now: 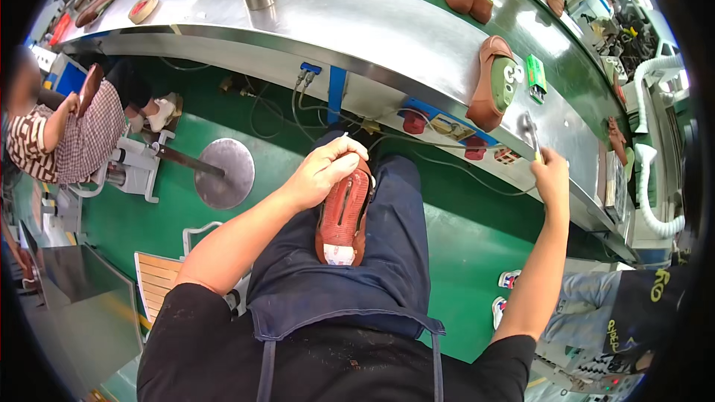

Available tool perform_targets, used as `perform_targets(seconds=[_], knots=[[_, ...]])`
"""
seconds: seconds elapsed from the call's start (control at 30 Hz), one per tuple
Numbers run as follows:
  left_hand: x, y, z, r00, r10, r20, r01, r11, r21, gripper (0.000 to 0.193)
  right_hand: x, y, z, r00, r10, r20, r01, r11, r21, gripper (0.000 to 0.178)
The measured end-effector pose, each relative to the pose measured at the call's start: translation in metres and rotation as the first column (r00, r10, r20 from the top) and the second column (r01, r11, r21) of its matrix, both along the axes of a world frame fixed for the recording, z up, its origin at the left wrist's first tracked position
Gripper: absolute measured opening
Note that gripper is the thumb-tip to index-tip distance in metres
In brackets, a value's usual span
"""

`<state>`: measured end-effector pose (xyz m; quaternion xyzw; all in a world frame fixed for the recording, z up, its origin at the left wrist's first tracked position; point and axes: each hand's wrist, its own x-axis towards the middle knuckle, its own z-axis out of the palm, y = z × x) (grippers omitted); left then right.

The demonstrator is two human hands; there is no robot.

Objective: Using a specialty cutting tool to trim and refine the edges of shoe components on a last.

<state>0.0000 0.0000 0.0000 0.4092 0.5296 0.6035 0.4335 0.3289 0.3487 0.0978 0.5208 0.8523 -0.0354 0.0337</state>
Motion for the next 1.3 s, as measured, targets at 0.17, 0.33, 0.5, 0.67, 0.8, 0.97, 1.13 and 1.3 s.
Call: perform_targets(seconds=[0.17, 0.33, 0.5, 0.67, 0.8, 0.97, 1.13, 1.3], knots=[[-0.001, 0.008, -0.014, 1.000, -0.012, 0.025, 0.012, 1.000, 0.018, 0.032, -0.015, -0.130, -0.029, 0.205, -0.351, -0.914, -0.212, 0.895, -0.391, 0.022], [0.004, 0.012, -0.022, 0.994, -0.074, 0.077, 0.073, 0.997, 0.017, 0.029, -0.054, -0.240, -0.024, 0.596, -0.382, -0.706, -0.487, 0.527, -0.696, 0.028], [0.014, 0.001, -0.002, 0.967, -0.039, -0.253, 0.048, 0.998, 0.031, 0.048, -0.072, -0.260, -0.035, 0.687, -0.379, -0.620, -0.540, 0.304, -0.785, 0.034], [0.016, -0.005, -0.001, 0.965, 0.005, -0.264, 0.003, 0.999, 0.033, 0.061, -0.075, -0.259, -0.032, 0.724, -0.410, -0.554, -0.523, 0.197, -0.829, 0.035], [0.017, -0.005, -0.005, 0.968, 0.005, -0.251, 0.008, 0.999, 0.052, 0.060, -0.074, -0.263, -0.031, 0.714, -0.464, -0.524, -0.526, 0.138, -0.839, 0.036], [0.017, -0.003, -0.009, 0.957, -0.001, -0.291, 0.027, 0.996, 0.088, 0.057, -0.075, -0.264, -0.028, 0.702, -0.504, -0.504, -0.522, 0.119, -0.845, 0.037], [0.018, -0.004, -0.005, 0.960, -0.008, -0.279, 0.040, 0.993, 0.109, 0.057, -0.071, -0.264, -0.025, 0.680, -0.575, -0.455, -0.505, 0.084, -0.859, 0.038], [0.021, -0.003, -0.004, 0.959, -0.005, -0.285, 0.045, 0.990, 0.134, 0.057, -0.074, -0.267, -0.018, 0.714, -0.497, -0.492, -0.480, 0.165, -0.862, 0.038]])
